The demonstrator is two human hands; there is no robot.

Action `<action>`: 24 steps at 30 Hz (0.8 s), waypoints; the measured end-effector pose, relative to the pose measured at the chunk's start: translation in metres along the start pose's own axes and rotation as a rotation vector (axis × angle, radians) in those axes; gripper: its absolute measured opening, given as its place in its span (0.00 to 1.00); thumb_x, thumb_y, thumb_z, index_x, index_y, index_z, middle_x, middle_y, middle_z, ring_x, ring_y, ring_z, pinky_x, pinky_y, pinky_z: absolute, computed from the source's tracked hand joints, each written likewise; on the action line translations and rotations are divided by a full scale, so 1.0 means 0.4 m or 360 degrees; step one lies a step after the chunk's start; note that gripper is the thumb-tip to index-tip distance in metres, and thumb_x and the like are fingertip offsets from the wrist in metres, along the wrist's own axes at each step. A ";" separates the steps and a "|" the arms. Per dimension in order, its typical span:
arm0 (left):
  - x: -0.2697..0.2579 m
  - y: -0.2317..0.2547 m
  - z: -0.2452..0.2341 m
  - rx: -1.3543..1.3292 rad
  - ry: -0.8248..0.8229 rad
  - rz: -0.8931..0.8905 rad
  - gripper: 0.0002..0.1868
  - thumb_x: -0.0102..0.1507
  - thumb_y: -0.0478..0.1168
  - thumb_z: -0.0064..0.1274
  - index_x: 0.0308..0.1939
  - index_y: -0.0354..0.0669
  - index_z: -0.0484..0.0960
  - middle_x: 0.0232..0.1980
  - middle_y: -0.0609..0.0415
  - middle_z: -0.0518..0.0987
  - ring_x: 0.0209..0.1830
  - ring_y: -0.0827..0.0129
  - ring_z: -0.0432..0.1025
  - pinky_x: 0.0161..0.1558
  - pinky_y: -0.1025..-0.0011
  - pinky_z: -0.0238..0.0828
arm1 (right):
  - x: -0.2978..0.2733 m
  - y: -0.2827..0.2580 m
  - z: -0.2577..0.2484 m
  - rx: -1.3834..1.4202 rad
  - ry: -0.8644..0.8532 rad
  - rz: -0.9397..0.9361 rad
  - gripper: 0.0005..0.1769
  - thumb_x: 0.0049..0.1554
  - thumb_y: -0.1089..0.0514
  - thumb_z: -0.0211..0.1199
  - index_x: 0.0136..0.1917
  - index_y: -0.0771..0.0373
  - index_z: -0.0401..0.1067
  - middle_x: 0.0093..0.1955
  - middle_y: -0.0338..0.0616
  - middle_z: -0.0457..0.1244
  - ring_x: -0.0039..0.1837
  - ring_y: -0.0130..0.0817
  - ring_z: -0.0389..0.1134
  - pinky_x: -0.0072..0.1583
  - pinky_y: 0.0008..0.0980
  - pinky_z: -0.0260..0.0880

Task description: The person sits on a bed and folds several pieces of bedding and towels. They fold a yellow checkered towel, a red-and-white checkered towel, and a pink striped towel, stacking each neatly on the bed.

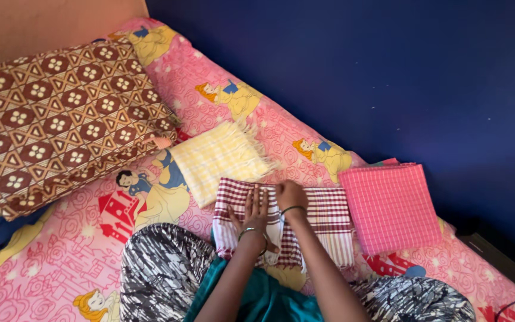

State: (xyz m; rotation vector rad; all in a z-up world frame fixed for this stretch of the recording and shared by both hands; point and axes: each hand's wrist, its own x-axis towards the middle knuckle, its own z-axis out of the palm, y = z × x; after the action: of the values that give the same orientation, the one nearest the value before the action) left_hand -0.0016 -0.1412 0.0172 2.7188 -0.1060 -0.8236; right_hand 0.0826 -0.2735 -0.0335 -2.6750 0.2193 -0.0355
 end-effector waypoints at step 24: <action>0.012 -0.012 0.022 -0.0135 0.0041 0.0017 0.98 0.24 0.62 0.82 0.81 0.60 0.21 0.85 0.58 0.17 0.85 0.64 0.16 0.68 0.19 0.20 | -0.213 0.015 -0.154 -0.0606 -0.0762 -0.0871 0.22 0.58 0.59 0.57 0.65 0.62 0.64 0.68 0.46 0.58 0.71 0.47 0.59 0.66 0.45 0.65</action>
State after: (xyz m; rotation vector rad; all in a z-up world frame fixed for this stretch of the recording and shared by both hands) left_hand -0.0026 -0.1396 0.0065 2.6460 -0.0782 -0.7716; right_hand -0.0060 -0.2920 0.0200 -2.9237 -0.7205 0.5155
